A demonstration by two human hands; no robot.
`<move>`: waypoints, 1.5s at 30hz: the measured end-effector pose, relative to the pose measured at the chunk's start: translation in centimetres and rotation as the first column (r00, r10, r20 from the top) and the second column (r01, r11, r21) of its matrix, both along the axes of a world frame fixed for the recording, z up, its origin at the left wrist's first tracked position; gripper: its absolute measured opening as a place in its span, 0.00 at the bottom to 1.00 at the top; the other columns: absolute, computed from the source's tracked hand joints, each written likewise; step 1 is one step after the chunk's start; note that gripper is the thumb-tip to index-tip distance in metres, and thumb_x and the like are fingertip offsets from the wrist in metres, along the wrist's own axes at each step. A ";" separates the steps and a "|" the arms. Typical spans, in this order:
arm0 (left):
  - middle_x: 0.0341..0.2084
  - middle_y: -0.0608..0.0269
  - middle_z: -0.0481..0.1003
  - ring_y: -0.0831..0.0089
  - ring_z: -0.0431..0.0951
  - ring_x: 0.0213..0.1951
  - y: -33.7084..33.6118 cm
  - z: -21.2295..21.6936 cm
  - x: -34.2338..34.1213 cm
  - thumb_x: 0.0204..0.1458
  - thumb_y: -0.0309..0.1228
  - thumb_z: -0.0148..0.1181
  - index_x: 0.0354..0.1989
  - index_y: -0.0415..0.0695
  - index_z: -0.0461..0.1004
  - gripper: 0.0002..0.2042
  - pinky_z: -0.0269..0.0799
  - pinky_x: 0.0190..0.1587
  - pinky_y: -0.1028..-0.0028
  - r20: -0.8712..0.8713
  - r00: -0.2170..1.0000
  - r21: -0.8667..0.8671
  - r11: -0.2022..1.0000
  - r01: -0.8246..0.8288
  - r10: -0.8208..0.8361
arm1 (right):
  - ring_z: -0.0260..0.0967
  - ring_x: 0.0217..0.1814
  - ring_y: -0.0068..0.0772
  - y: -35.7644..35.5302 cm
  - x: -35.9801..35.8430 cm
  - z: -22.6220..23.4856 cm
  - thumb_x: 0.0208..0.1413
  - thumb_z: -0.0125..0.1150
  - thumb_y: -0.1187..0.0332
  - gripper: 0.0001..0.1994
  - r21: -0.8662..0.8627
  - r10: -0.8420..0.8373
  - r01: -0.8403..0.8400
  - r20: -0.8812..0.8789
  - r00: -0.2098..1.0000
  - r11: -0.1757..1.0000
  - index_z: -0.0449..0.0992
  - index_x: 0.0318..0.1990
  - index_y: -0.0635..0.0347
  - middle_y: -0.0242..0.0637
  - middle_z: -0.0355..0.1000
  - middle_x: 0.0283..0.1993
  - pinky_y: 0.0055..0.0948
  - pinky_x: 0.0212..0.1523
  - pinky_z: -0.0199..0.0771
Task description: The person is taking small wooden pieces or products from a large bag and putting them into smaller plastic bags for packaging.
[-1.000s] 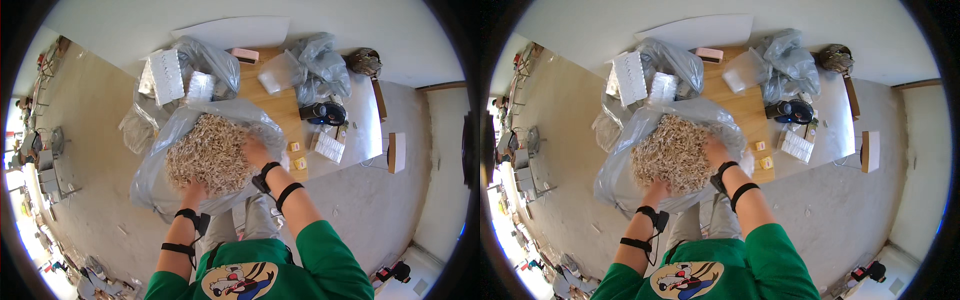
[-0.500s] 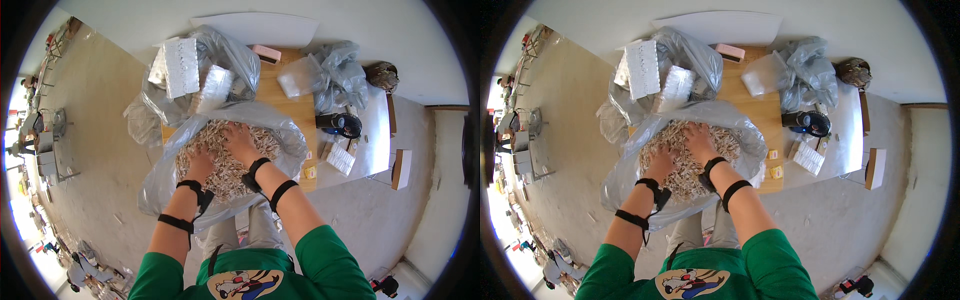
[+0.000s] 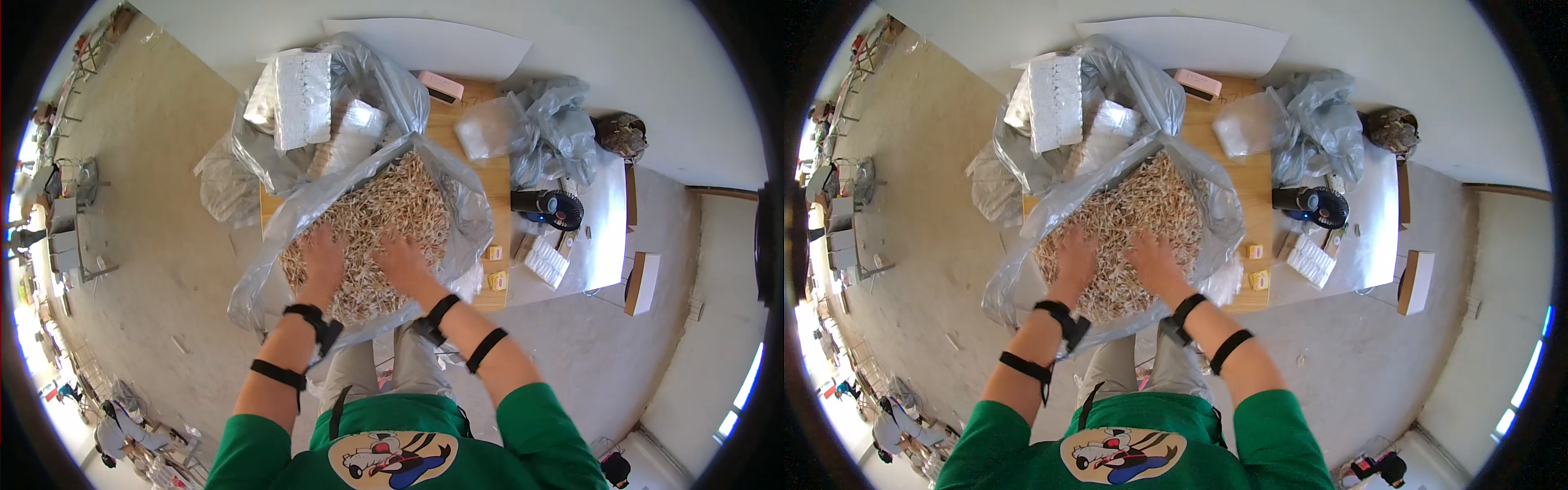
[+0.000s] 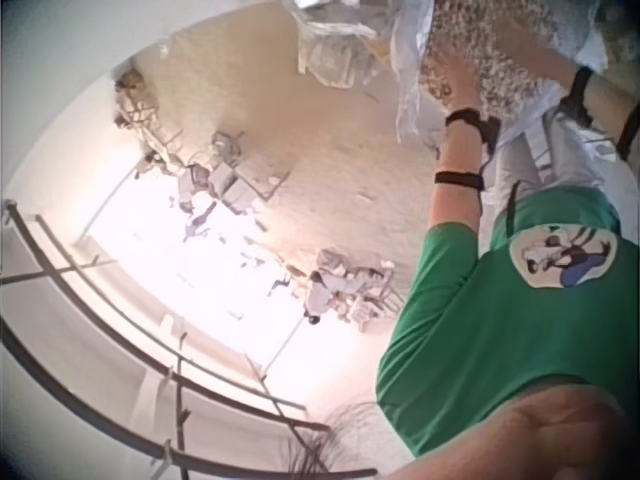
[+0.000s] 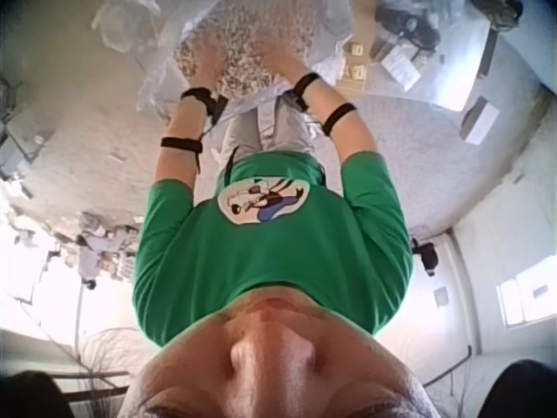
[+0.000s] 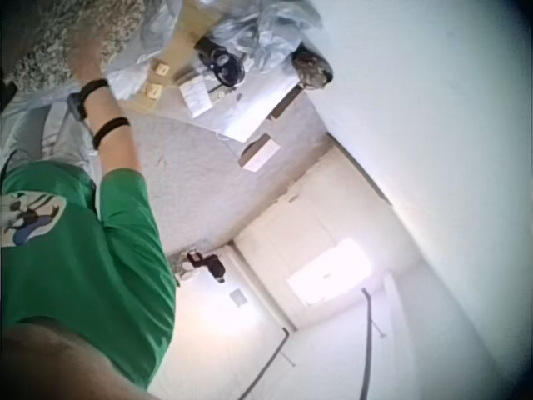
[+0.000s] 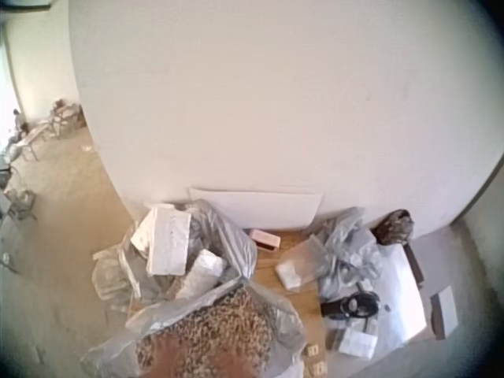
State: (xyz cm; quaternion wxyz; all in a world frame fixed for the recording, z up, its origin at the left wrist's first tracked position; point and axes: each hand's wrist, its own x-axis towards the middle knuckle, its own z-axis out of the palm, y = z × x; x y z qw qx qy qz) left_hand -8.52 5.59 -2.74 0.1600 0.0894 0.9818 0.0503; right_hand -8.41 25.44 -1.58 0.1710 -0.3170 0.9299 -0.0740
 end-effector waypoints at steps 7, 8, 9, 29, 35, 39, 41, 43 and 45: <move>0.56 0.51 0.55 0.50 0.52 0.58 2.8 -0.7 8.2 0.42 0.26 0.53 0.48 0.55 0.68 0.21 0.48 0.55 0.42 0.328 0.932 0.164 0.981 0.107 -0.157 | 0.52 0.57 0.53 -1.1 10.1 -0.4 0.47 0.51 0.65 0.18 0.039 -0.191 0.188 0.316 0.929 0.981 0.68 0.49 0.43 0.41 0.55 0.54 0.61 0.51 0.55; 0.55 0.52 0.56 0.51 0.52 0.59 2.9 -0.2 8.2 0.44 0.27 0.52 0.48 0.55 0.68 0.20 0.50 0.54 0.42 0.437 0.880 0.199 0.974 0.106 -0.185 | 0.53 0.56 0.53 -0.2 10.6 -0.6 0.47 0.52 0.65 0.18 0.008 -0.158 0.170 0.410 0.898 0.985 0.69 0.49 0.43 0.41 0.55 0.54 0.62 0.49 0.56; 0.54 0.53 0.57 0.52 0.51 0.59 3.3 0.3 8.1 0.46 0.27 0.50 0.49 0.55 0.68 0.19 0.52 0.52 0.42 0.537 0.814 0.235 0.966 0.106 -0.220 | 0.53 0.56 0.53 0.6 10.6 -1.2 0.47 0.52 0.65 0.18 0.014 -0.165 0.175 0.408 0.898 0.985 0.69 0.49 0.43 0.41 0.55 0.54 0.62 0.49 0.56; 0.52 0.62 0.62 0.59 0.55 0.57 2.6 -1.0 11.2 0.49 0.37 0.51 0.42 0.53 0.75 0.13 0.48 0.55 0.46 0.404 0.873 -0.047 0.947 0.319 -0.274 | 0.45 0.64 0.46 -0.5 9.9 -1.5 0.49 0.50 0.69 0.19 -0.059 0.226 -0.219 0.172 0.959 0.974 0.67 0.51 0.40 0.37 0.54 0.59 0.60 0.57 0.45; 0.52 0.68 0.62 0.60 0.55 0.57 -1.1 0.0 10.7 0.49 0.38 0.51 0.41 0.53 0.76 0.13 0.46 0.56 0.45 0.543 0.805 -0.203 0.892 0.403 -0.240 | 0.50 0.61 0.45 2.1 4.8 -2.9 0.48 0.51 0.69 0.17 0.156 0.176 -0.189 0.094 0.980 0.970 0.68 0.48 0.41 0.39 0.55 0.57 0.57 0.51 0.58; 0.51 0.67 0.63 0.60 0.57 0.55 -2.0 0.3 11.5 0.47 0.39 0.52 0.42 0.52 0.75 0.15 0.47 0.55 0.45 0.536 0.831 -0.175 0.944 0.281 -0.148 | 0.56 0.54 0.47 2.5 1.6 0.1 0.47 0.52 0.70 0.15 0.142 0.013 -0.030 0.121 0.993 0.989 0.68 0.44 0.45 0.42 0.58 0.51 0.49 0.44 0.68; 0.48 0.67 0.66 0.61 0.59 0.53 -1.5 0.1 11.5 0.45 0.40 0.53 0.41 0.52 0.76 0.15 0.50 0.53 0.45 0.570 0.816 -0.235 0.934 0.270 -0.092 | 0.60 0.48 0.48 3.1 0.5 1.1 0.44 0.53 0.73 0.15 0.081 -0.151 0.146 0.049 0.987 0.986 0.66 0.42 0.50 0.44 0.58 0.46 0.39 0.39 0.72; 0.46 0.67 0.67 0.61 0.59 0.52 -2.2 -0.3 12.1 0.45 0.41 0.53 0.40 0.52 0.76 0.15 0.51 0.51 0.44 0.564 0.821 -0.231 0.938 0.258 -0.087 | 0.60 0.48 0.49 3.0 -0.8 2.5 0.42 0.54 0.73 0.16 0.013 -0.230 0.229 0.044 0.972 0.973 0.66 0.42 0.51 0.44 0.58 0.45 0.39 0.39 0.71; 0.44 0.67 0.68 0.62 0.60 0.52 -2.2 0.0 11.9 0.45 0.42 0.53 0.39 0.52 0.76 0.15 0.52 0.50 0.43 0.559 0.824 -0.218 0.941 0.257 -0.095 | 0.59 0.48 0.51 3.2 -1.8 3.7 0.40 0.55 0.74 0.18 -0.047 -0.317 0.319 0.045 0.947 0.947 0.66 0.43 0.52 0.44 0.58 0.44 0.39 0.40 0.71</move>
